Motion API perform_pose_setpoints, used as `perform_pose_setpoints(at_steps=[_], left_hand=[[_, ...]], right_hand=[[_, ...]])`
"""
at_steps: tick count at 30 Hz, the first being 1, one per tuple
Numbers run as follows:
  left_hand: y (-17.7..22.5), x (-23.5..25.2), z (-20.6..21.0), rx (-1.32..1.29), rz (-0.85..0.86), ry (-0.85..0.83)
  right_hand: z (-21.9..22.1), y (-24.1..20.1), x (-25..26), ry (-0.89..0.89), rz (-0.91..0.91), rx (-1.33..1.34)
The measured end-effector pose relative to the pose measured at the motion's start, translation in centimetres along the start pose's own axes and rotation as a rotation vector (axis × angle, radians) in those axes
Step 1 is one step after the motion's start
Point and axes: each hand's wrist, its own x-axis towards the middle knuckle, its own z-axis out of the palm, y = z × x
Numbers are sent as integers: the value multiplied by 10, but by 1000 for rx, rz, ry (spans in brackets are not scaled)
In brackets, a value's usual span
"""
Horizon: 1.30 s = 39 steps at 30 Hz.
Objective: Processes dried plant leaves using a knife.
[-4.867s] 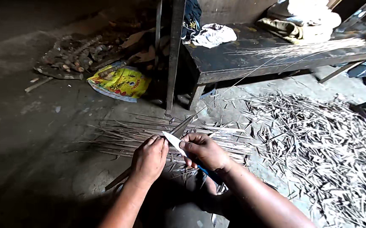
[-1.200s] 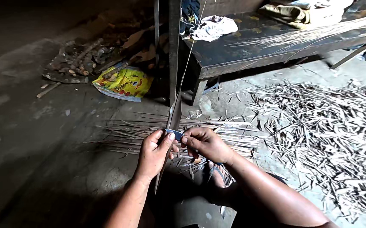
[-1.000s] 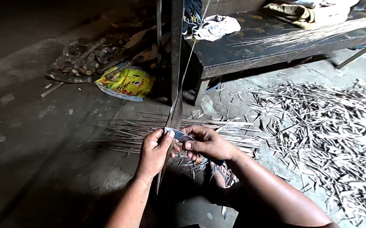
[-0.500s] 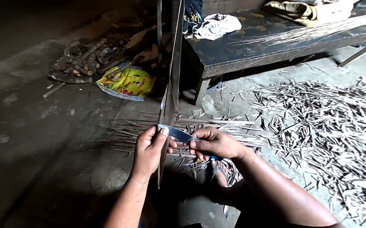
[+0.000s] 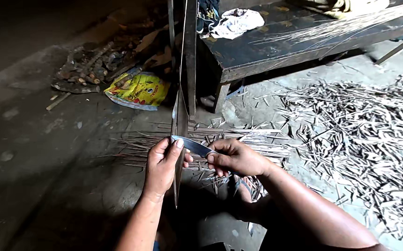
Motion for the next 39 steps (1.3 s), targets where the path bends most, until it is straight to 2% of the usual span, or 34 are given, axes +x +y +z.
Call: perform_pose_setpoints(at_steps=[6, 10, 23, 26, 32, 39], left_hand=[[-3, -1, -4, 41, -41, -145], [-6, -4, 2, 284, -23, -117], [-19, -11, 8, 518, 143, -67], [-20, -9, 8, 474, 145, -66], [-13, -8, 10, 290, 34, -45], [-10, -11, 8, 148, -41, -149]], right_hand=[[-6, 4, 4, 20, -16, 106], [-5, 3, 7, 27, -38, 103], [3, 1, 6, 15, -73, 175], [6, 4, 7, -7, -111, 186], [7, 2, 6, -48, -83, 204], [7, 3, 8, -56, -112, 182]])
